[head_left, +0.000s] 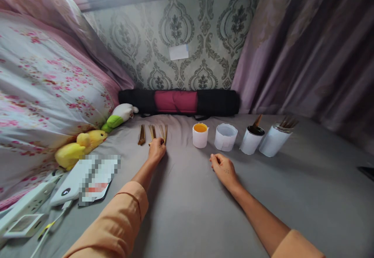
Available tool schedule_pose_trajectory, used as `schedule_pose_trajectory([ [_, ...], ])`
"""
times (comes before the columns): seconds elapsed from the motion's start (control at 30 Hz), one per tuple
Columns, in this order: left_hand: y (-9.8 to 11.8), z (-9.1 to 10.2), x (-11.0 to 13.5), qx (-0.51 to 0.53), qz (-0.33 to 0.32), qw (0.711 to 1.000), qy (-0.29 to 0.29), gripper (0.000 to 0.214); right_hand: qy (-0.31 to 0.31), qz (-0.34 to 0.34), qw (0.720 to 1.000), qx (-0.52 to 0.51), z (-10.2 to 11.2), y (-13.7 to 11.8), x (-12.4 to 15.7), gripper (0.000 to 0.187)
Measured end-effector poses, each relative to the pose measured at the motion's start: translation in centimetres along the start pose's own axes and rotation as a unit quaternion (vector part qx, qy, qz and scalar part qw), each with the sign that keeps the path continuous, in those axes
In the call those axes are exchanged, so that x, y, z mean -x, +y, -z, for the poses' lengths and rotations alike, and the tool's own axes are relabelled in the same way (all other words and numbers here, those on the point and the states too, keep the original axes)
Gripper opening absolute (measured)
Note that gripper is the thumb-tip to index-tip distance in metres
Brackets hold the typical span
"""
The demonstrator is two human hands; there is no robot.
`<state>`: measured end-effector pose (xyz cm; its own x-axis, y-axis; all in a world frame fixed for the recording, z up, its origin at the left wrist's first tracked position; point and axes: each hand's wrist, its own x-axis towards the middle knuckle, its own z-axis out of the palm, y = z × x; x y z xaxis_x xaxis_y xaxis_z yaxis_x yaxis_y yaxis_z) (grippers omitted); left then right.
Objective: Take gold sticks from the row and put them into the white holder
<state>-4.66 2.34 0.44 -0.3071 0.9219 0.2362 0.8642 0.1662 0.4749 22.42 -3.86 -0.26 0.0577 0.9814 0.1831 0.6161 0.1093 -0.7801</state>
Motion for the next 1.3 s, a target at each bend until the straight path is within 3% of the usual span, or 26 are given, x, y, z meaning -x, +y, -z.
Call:
schedule_pose_trajectory([
  [1.0, 0.08, 0.50, -0.33, 0.059, 0.053, 0.997, 0.006, 0.024, 0.001, -0.002, 1.000, 0.010, -0.18, 0.40, -0.14, 0.038],
  [1.3, 0.29, 0.32, -0.66, 0.166, 0.109, 0.980, 0.011, 0.023, -0.002, -0.010, 1.000, 0.010, -0.07, 0.21, -0.11, 0.037],
])
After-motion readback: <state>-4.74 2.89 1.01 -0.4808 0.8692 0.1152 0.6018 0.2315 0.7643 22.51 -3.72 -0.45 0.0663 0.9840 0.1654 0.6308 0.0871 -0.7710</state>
